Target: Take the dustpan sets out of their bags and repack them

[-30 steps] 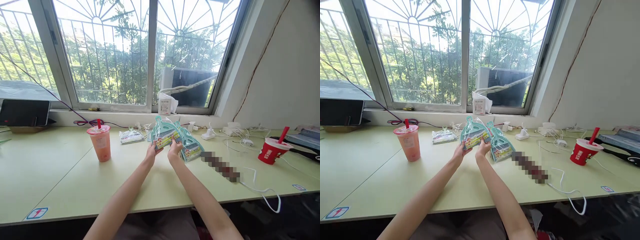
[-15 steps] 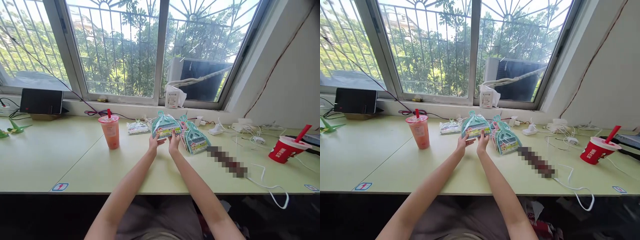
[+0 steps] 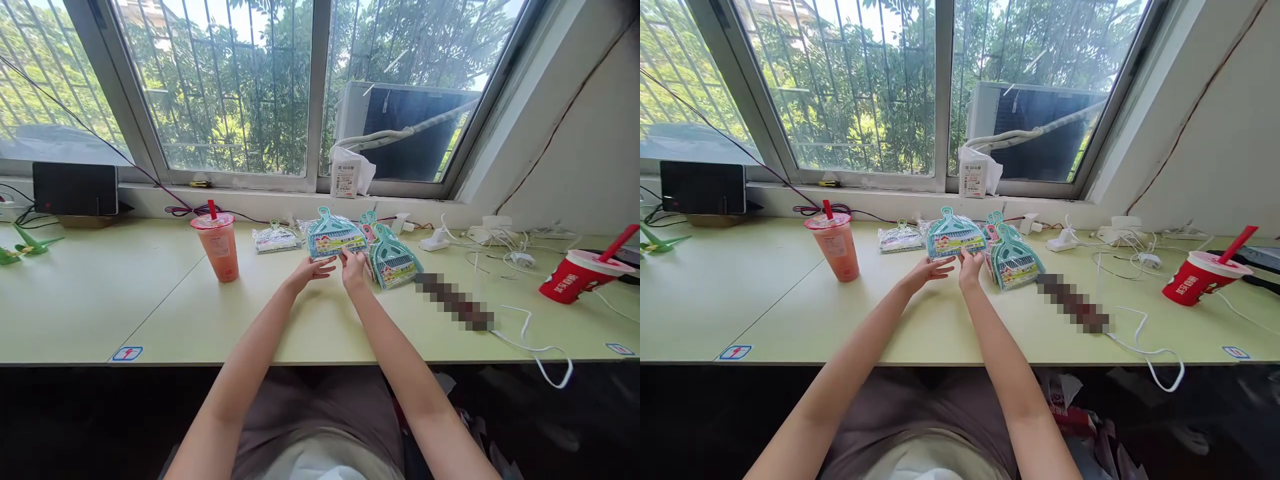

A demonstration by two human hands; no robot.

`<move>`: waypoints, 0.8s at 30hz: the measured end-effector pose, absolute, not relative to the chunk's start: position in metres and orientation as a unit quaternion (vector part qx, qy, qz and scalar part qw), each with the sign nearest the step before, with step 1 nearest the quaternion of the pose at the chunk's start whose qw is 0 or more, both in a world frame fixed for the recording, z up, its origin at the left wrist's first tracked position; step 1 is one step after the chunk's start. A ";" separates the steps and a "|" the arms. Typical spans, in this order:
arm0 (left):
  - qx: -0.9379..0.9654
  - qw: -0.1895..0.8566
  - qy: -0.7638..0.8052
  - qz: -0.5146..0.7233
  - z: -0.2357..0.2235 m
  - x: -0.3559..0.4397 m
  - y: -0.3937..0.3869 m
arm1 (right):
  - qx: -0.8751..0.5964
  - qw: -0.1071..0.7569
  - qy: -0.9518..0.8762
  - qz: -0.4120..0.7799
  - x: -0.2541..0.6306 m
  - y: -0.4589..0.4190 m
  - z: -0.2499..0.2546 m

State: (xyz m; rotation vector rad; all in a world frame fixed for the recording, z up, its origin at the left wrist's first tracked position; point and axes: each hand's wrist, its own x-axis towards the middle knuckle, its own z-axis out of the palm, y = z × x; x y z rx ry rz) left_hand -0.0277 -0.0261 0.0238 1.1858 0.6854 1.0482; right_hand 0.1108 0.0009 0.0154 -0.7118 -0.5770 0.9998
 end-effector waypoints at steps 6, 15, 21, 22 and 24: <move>0.470 0.658 0.240 0.537 0.030 -0.046 -0.015 | -0.291 0.761 -0.279 0.509 0.110 0.000 0.020; 0.384 0.655 0.263 0.595 0.031 -0.043 -0.019 | -0.272 0.675 -0.326 0.603 0.107 0.002 0.018; 0.420 0.679 0.219 0.562 0.042 -0.046 -0.030 | -0.248 0.696 -0.306 0.600 0.116 0.001 0.025; 0.416 0.671 0.214 0.576 0.044 -0.048 -0.029 | -0.241 0.695 -0.307 0.604 0.116 0.000 0.027; 0.405 0.650 0.215 0.606 0.046 -0.052 -0.026 | -0.228 0.684 -0.314 0.618 0.113 -0.004 0.029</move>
